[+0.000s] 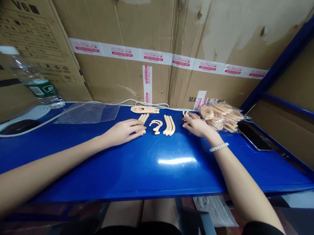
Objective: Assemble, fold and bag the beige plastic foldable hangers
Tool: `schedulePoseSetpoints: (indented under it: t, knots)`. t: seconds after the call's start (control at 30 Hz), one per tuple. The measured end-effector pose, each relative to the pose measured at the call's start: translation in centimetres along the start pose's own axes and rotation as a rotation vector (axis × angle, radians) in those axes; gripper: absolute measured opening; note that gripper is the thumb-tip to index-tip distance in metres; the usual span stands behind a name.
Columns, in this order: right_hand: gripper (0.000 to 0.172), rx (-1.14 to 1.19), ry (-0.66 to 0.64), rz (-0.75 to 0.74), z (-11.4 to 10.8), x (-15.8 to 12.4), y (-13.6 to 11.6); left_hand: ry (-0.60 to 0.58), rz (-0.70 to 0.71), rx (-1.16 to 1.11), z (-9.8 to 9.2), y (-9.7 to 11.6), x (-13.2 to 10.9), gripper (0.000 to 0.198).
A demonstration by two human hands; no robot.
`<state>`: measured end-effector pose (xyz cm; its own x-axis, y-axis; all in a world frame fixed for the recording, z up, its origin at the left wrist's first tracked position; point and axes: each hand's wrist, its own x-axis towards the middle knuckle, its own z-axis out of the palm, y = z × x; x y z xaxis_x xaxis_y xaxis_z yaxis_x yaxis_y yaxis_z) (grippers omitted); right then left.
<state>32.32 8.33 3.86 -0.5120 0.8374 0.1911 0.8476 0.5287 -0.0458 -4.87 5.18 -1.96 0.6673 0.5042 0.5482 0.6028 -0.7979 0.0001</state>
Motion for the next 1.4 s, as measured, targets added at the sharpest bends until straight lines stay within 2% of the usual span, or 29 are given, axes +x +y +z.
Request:
schedulePoseSetpoints:
  t: [0.1, 0.17, 0.27, 0.43, 0.6, 0.77, 0.83, 0.93, 1.13, 1.27, 1.4]
  knots:
    - [0.032, 0.038, 0.159, -0.112, -0.6, 0.1, -3.2, -0.009, -0.016, 0.000, -0.1, 0.1, 0.1, 0.032]
    - [0.030, 0.090, 0.136, -0.240, -0.6, 0.3, -5.5, -0.018, -0.026, 0.000, -0.2, 0.1, 0.2, 0.032]
    - [0.026, 0.120, 0.072, -0.321, 0.2, 0.5, -7.4, -0.024, -0.034, -0.004, -0.4, 0.2, 0.3, 0.032]
    - [0.021, 0.131, 0.089, -0.323, 1.8, 1.2, -6.5, -0.014, -0.028, -0.016, -0.5, 0.2, 0.4, 0.031]
    - [0.021, 0.139, 0.103, -0.314, 1.6, 1.4, -5.6, 0.002, -0.038, -0.022, -0.3, 0.1, 0.3, 0.030]
    - [0.031, 0.148, 0.208, -0.346, 0.8, 0.6, -8.1, -0.004, -0.045, -0.013, -0.2, 0.2, 0.3, 0.032]
    - [0.036, 0.147, 0.213, -0.399, 1.0, 0.5, -9.4, -0.009, -0.051, -0.006, -0.2, 0.2, 0.3, 0.032]
    - [0.031, 0.075, 0.191, -0.441, 1.9, 0.9, -10.8, -0.005, -0.059, -0.002, -0.2, 0.2, 0.4, 0.032]
    - [0.021, 0.005, 0.178, -0.387, 3.3, 2.6, -10.9, -0.020, -0.081, -0.009, -0.1, 0.1, 0.7, 0.032]
    - [0.025, 0.015, 0.197, -0.368, 3.4, 3.0, -10.8, -0.016, -0.088, -0.047, -0.1, 0.1, 0.7, 0.033]
    - [0.031, 0.039, 0.244, -0.347, 2.4, 1.9, -10.7, 0.045, -0.111, -0.077, -0.8, -0.1, 0.8, 0.034]
